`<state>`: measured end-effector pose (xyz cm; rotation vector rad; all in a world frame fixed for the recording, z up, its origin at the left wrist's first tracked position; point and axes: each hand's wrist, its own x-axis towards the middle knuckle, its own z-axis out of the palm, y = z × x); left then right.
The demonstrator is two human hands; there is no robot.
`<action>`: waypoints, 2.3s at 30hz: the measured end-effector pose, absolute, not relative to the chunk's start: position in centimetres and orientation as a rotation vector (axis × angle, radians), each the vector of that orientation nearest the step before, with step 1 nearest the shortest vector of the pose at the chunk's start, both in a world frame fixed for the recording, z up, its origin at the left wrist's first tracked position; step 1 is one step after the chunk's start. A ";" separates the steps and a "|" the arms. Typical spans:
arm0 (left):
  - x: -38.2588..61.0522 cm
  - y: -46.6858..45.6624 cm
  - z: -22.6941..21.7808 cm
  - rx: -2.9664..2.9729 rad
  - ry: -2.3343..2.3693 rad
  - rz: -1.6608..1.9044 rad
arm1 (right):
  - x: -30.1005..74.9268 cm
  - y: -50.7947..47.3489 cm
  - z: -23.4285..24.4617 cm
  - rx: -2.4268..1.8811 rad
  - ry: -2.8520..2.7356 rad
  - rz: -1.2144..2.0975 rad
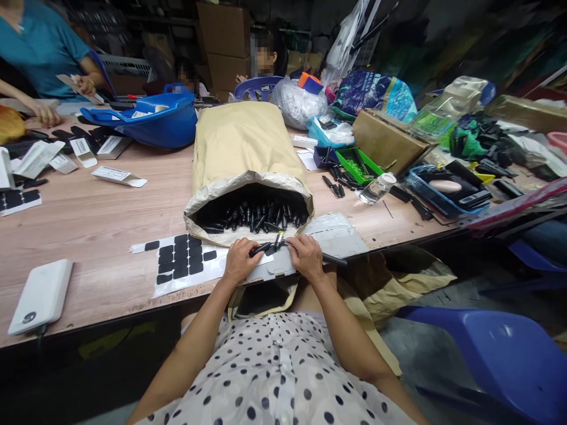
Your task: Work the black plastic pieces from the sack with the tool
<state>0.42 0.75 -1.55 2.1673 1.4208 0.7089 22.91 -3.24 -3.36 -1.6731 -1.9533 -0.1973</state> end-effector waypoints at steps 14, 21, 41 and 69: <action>0.4 -8.5 -1.8 2.103 1.277 0.113 | 22.5 -3.2 -3.6 -1.677 -1.934 -0.230; 1.0 -7.2 -0.4 1.957 1.268 0.120 | 22.4 -3.2 -3.6 -1.687 -1.933 -0.227; -3.5 4.5 0.9 1.714 2.284 0.660 | 22.2 -3.2 -3.6 -1.704 -1.938 -0.206; 0.7 0.1 -2.1 2.198 1.540 0.763 | 22.5 -3.3 -3.1 -1.670 -1.954 -0.133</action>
